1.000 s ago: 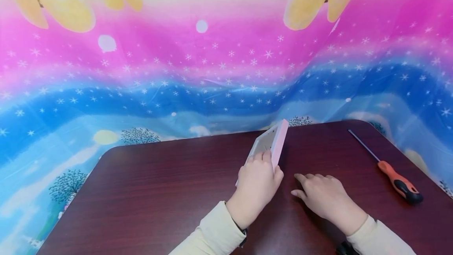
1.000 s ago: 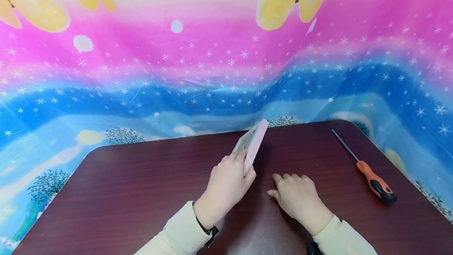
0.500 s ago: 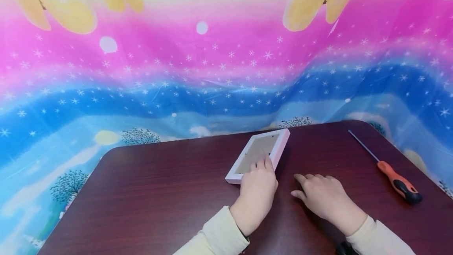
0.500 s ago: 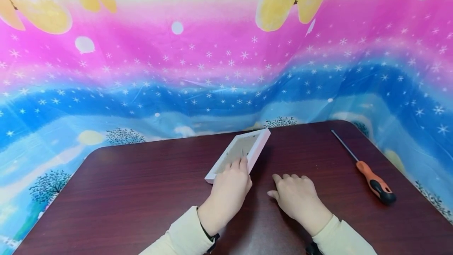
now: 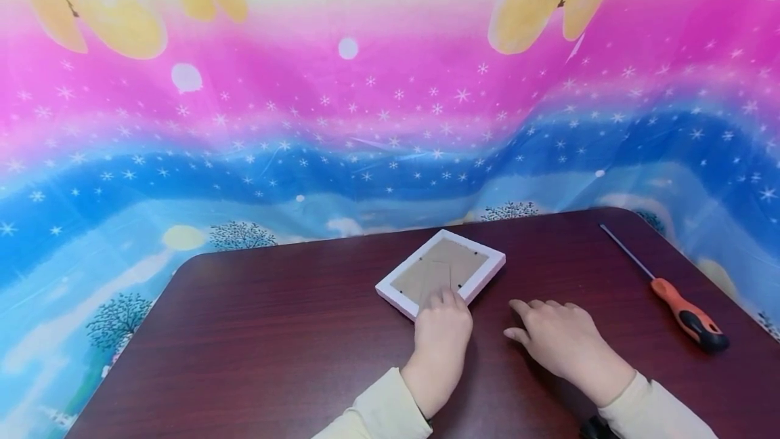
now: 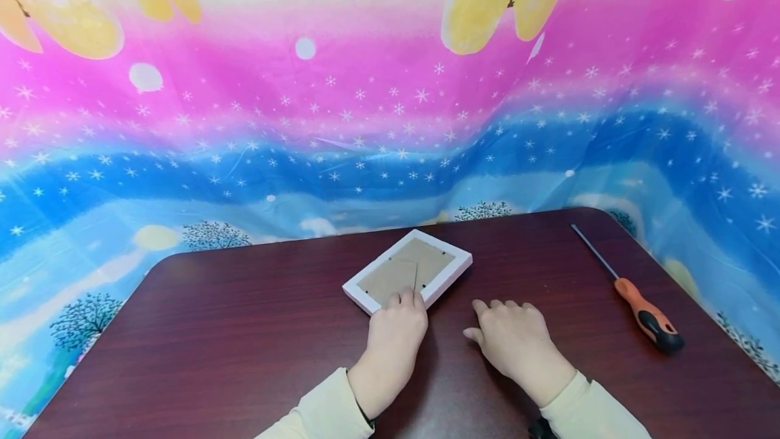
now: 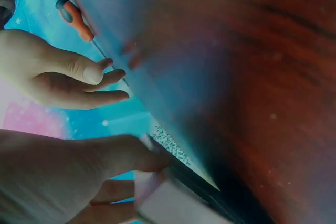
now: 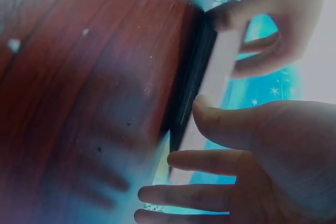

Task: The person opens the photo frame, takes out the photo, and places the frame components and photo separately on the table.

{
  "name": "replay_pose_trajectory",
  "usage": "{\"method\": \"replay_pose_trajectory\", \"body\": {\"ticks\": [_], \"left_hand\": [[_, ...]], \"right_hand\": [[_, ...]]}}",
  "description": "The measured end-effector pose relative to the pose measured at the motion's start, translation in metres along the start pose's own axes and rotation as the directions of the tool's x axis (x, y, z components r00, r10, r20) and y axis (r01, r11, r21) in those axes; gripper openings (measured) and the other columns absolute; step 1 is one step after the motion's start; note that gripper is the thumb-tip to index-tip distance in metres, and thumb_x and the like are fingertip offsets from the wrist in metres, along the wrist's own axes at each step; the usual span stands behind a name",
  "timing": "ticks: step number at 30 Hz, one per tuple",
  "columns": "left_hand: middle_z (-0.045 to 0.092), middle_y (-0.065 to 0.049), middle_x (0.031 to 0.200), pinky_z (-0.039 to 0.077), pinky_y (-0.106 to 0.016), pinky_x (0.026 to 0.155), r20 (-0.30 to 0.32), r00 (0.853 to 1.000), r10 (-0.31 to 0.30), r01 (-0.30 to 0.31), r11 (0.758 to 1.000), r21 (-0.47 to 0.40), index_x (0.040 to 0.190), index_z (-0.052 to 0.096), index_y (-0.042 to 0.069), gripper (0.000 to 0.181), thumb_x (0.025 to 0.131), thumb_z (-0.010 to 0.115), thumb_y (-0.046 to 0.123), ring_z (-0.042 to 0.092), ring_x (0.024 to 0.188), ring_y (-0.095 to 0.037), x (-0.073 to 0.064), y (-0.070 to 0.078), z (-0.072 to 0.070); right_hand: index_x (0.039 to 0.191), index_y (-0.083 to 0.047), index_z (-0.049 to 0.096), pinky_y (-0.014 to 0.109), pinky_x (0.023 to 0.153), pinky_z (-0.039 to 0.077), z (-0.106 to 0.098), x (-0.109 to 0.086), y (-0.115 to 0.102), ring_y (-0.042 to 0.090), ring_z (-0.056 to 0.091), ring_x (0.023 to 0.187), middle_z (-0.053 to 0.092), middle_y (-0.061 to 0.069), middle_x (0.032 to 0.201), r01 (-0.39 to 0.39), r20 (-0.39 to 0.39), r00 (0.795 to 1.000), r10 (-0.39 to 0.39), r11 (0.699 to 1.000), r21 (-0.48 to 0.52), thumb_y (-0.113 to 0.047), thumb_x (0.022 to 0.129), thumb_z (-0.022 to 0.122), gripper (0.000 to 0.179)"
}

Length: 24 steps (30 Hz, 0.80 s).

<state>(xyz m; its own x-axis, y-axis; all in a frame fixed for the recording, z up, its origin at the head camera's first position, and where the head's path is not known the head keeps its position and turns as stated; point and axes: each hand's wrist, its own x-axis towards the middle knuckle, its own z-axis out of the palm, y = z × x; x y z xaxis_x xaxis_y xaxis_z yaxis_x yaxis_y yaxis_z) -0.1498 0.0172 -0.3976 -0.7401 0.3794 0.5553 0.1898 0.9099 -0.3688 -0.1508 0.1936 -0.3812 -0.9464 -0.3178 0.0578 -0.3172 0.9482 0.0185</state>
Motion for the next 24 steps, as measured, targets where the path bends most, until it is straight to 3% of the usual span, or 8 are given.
{"method": "replay_pose_trajectory", "body": {"ticks": [4,11,18,24], "left_hand": [[0.05,0.002,0.069,0.031,-0.023,0.041,0.081,0.997,0.016,-0.019,0.999,0.033,0.082,0.072,0.014,0.008,0.083,0.071,0.022,0.044,0.061,-0.009,-0.0015,0.0021,-0.0014],[0.049,0.0,0.072,0.032,-0.026,0.043,0.219,0.975,0.02,-0.032,0.998,0.053,0.086,0.069,0.014,0.01,0.087,0.069,0.024,0.044,0.063,-0.01,-0.0007,0.0032,-0.0072],[0.048,0.002,0.072,0.029,-0.027,0.043,0.18,0.984,0.014,-0.035,0.993,0.115,0.085,0.067,0.016,0.01,0.085,0.069,0.026,0.044,0.065,-0.01,-0.0007,0.0013,-0.0026],[0.047,0.002,0.071,0.028,-0.027,0.043,0.173,0.985,0.007,-0.025,0.994,0.102,0.084,0.067,0.017,0.008,0.084,0.07,0.025,0.045,0.065,-0.01,-0.0007,0.0001,0.0025]], "right_hand": [[0.119,-0.005,0.069,0.051,0.073,0.053,0.0006,-0.0001,0.0005,0.033,0.068,0.09,0.071,0.012,0.102,0.0,-0.008,1.0,0.0,1.0,-0.003,-0.042,0.089,0.072,0.048],[0.119,-0.005,0.069,0.052,0.074,0.053,0.001,-0.0002,0.0004,0.033,0.068,0.091,0.071,0.013,0.103,-0.006,-0.009,1.0,0.006,1.0,-0.003,-0.041,0.089,0.072,0.048],[0.119,-0.005,0.069,0.052,0.075,0.053,0.0012,-0.0006,0.0006,0.033,0.068,0.091,0.071,0.012,0.103,-0.007,-0.014,1.0,0.007,1.0,-0.002,-0.042,0.088,0.072,0.048],[0.117,-0.005,0.07,0.051,0.072,0.053,0.0027,-0.0012,0.0013,0.033,0.068,0.088,0.071,0.012,0.1,0.003,-0.041,0.999,-0.004,1.0,-0.009,-0.041,0.088,0.073,0.047]]}}
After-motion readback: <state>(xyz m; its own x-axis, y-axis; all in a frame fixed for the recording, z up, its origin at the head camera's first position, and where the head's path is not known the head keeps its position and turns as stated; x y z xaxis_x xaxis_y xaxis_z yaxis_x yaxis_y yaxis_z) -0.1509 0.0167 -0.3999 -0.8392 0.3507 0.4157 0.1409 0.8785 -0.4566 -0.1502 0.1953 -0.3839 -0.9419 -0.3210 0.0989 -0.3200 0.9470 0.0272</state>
